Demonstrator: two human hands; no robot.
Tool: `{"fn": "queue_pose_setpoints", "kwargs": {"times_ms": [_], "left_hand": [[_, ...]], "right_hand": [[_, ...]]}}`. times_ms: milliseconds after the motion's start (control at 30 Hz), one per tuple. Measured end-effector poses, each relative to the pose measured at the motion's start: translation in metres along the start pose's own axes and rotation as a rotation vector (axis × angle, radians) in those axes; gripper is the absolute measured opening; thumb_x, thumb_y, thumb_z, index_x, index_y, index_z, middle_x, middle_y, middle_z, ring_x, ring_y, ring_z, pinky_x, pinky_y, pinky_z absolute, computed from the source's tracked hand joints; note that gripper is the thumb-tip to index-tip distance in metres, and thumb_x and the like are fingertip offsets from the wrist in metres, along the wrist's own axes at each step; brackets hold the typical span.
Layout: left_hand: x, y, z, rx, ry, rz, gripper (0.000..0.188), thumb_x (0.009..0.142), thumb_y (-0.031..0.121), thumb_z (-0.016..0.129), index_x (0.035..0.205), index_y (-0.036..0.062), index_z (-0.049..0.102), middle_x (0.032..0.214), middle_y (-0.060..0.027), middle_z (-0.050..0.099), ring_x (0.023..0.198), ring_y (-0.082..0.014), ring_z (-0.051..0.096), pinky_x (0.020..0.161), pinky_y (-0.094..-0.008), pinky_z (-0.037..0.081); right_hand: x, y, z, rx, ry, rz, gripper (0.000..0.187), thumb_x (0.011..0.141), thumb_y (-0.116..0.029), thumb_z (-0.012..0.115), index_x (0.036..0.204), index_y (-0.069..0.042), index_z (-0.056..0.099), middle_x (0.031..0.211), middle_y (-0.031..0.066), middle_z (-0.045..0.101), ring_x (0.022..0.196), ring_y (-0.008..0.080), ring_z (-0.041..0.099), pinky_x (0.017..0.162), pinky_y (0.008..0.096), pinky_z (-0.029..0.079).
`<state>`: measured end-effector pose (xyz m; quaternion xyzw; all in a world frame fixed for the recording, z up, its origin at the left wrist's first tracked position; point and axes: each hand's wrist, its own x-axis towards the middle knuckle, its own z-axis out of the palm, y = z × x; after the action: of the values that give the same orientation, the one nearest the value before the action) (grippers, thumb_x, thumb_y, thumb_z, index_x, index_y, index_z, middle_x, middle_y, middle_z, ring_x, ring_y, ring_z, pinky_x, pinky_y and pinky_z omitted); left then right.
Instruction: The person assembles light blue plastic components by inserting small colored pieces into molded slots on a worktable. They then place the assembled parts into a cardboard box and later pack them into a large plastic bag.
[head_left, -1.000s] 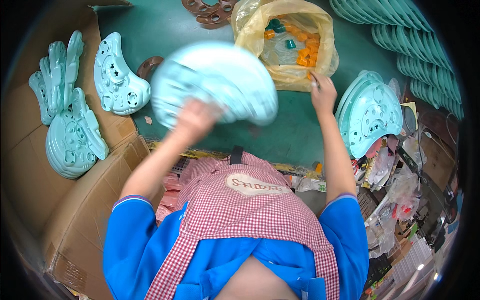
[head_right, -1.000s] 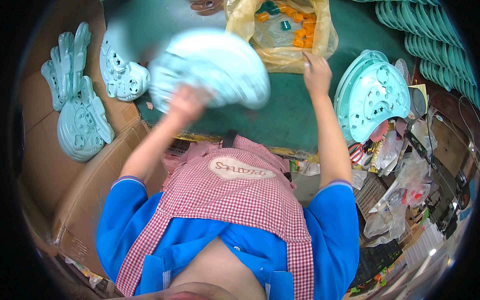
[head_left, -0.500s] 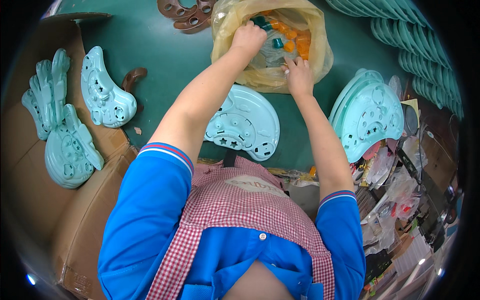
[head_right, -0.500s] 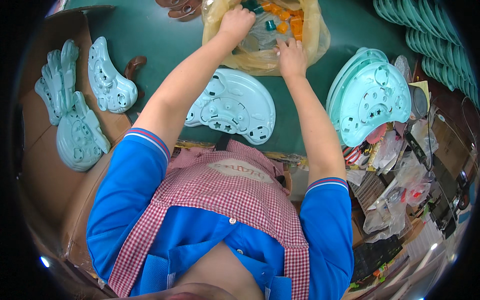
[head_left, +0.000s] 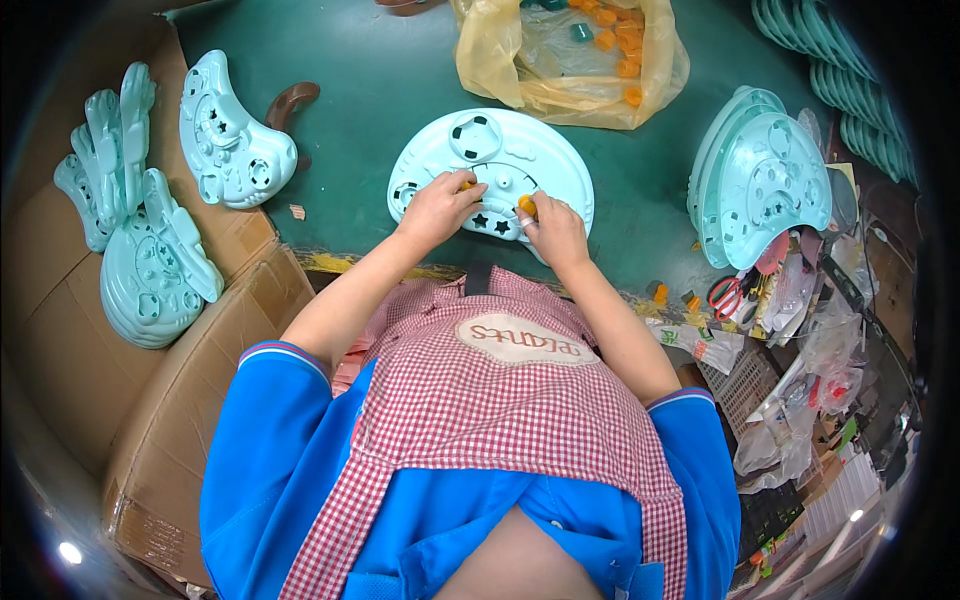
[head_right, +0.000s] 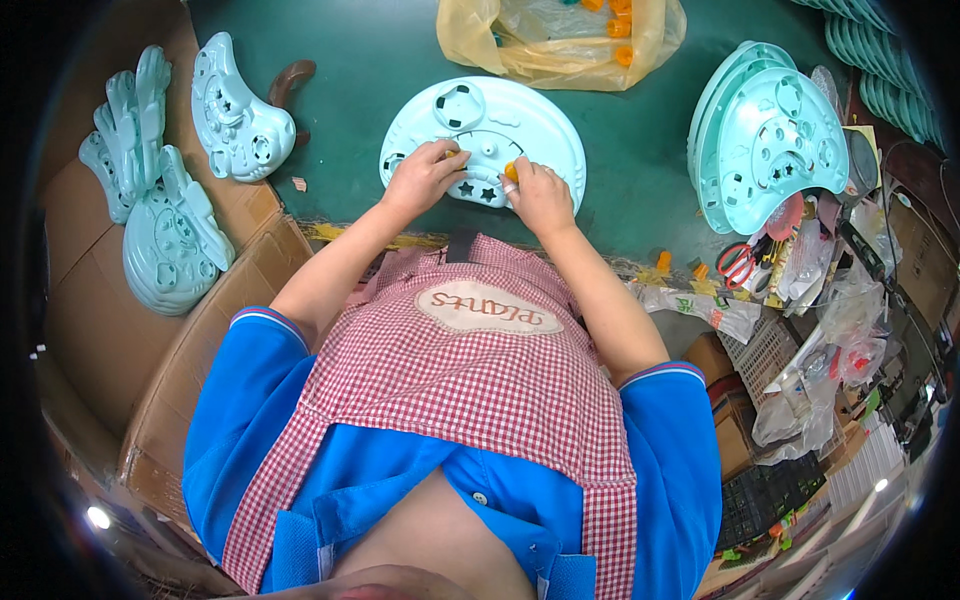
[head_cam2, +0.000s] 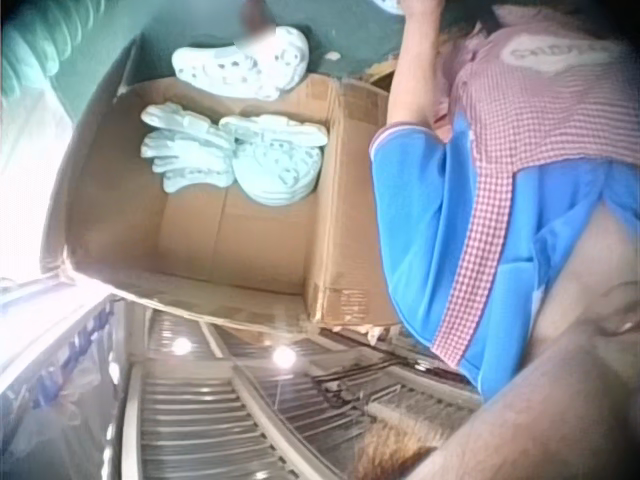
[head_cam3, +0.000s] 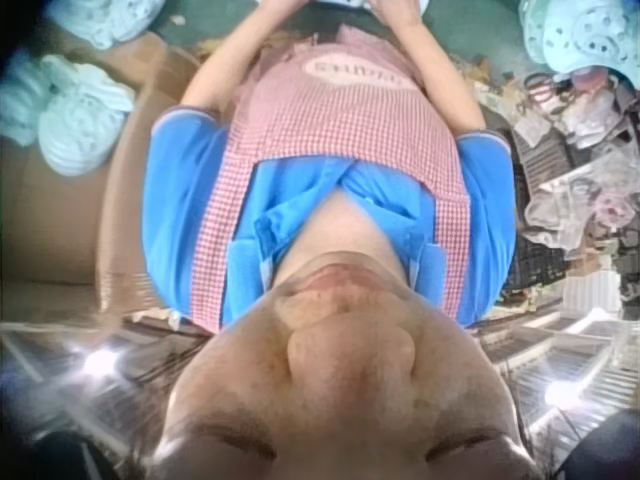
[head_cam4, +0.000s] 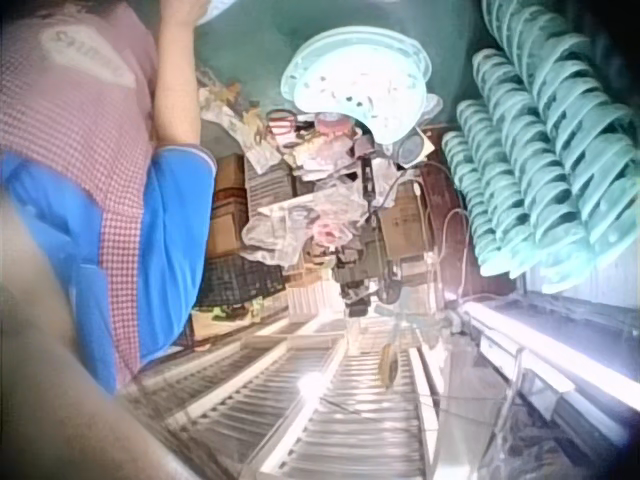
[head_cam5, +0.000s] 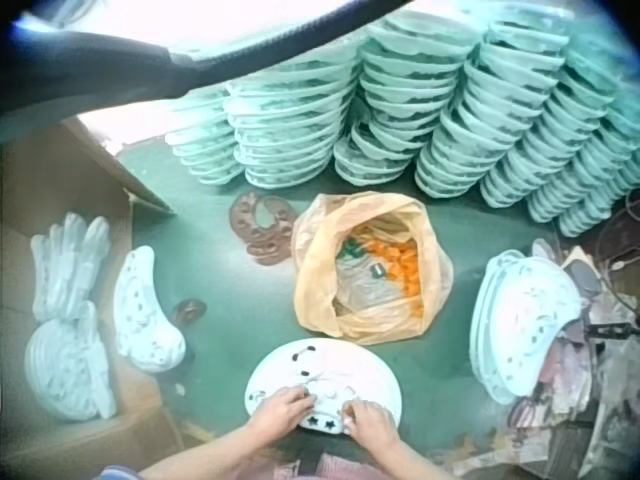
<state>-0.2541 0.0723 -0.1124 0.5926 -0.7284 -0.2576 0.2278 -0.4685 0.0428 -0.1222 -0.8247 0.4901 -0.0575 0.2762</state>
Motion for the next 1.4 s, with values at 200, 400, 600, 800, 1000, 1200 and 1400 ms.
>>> {"fn": "queue_pose_setpoints", "kwargs": {"times_ms": [200,400,600,800,1000,1200,1400], "left_hand": [[-0.007,-0.008,0.018,-0.09,0.026,-0.264,0.027,0.069,0.019,0.075,0.094,0.0089,0.068,0.092,-0.0067,0.059,0.084,-0.024,0.06,0.072,-0.0338,0.05],[0.022,-0.041,-0.036,0.085,0.237,-0.246,0.046,0.078,0.02,0.068,0.119,0.0068,0.054,0.114,-0.0167,0.05,0.099,-0.0363,0.053,0.084,-0.0408,0.046],[0.033,-0.19,-0.101,0.841,0.341,-1.043,0.058,0.08,0.027,0.059,0.131,0.0065,0.041,0.128,-0.0208,0.047,0.12,-0.0333,0.044,0.101,-0.0518,0.032],[0.022,-0.209,-0.12,0.845,0.009,-0.867,0.049,0.08,0.029,0.06,0.125,0.0127,0.049,0.105,-0.0159,0.061,0.099,-0.0306,0.059,0.103,-0.0522,0.029],[0.033,-0.167,-0.068,0.529,0.218,-0.519,0.073,0.074,0.028,0.068,0.138,0.0162,0.036,0.125,-0.0202,0.046,0.109,-0.0387,0.05,0.095,-0.0437,0.043],[0.005,-0.154,-0.078,0.356,0.063,-0.895,0.077,0.065,0.02,0.069,0.135,0.0154,0.038,0.124,-0.0193,0.045,0.11,-0.0385,0.048,0.097,-0.0442,0.041],[0.02,-0.024,-0.074,0.097,0.093,-0.134,0.066,0.059,0.008,0.07,0.122,0.0144,0.051,0.112,-0.0173,0.049,0.104,-0.0334,0.053,0.087,-0.0404,0.048]], "right_hand": [[0.032,0.0,-0.029,0.034,-0.274,0.127,0.044,0.081,-0.046,0.065,0.097,-0.006,0.058,0.071,0.0169,0.064,0.071,0.036,0.064,0.062,0.0434,0.051],[0.214,0.093,-0.064,-0.197,0.446,0.035,0.021,0.083,-0.015,0.056,0.1,-0.006,0.064,0.091,0.0208,0.06,0.09,0.0365,0.058,0.077,0.0442,0.047],[0.26,0.072,-0.072,-0.596,-0.031,0.171,0.034,0.08,-0.038,0.064,0.093,-0.007,0.069,0.097,0.0156,0.066,0.091,0.0321,0.062,0.079,0.0432,0.051],[0.174,0.052,-0.065,0.063,0.174,0.259,0.038,0.077,-0.039,0.069,0.09,-0.005,0.059,0.07,0.0128,0.063,0.066,0.0298,0.063,0.059,0.0399,0.049],[0.05,-0.009,-0.014,0.165,-0.07,-0.219,0.031,0.072,-0.005,0.067,0.102,-0.01,0.066,0.089,0.008,0.061,0.087,0.027,0.058,0.075,0.0367,0.05],[0.03,-0.015,0.01,0.031,0.037,-0.334,0.04,0.071,0.002,0.059,0.107,-0.012,0.066,0.114,0.0069,0.058,0.101,0.0263,0.057,0.082,0.0346,0.051],[0.019,-0.052,-0.026,0.214,0.236,-0.054,0.074,0.071,-0.023,0.076,0.135,-0.011,0.041,0.12,0.0132,0.052,0.101,0.0322,0.056,0.081,0.041,0.05]]}}
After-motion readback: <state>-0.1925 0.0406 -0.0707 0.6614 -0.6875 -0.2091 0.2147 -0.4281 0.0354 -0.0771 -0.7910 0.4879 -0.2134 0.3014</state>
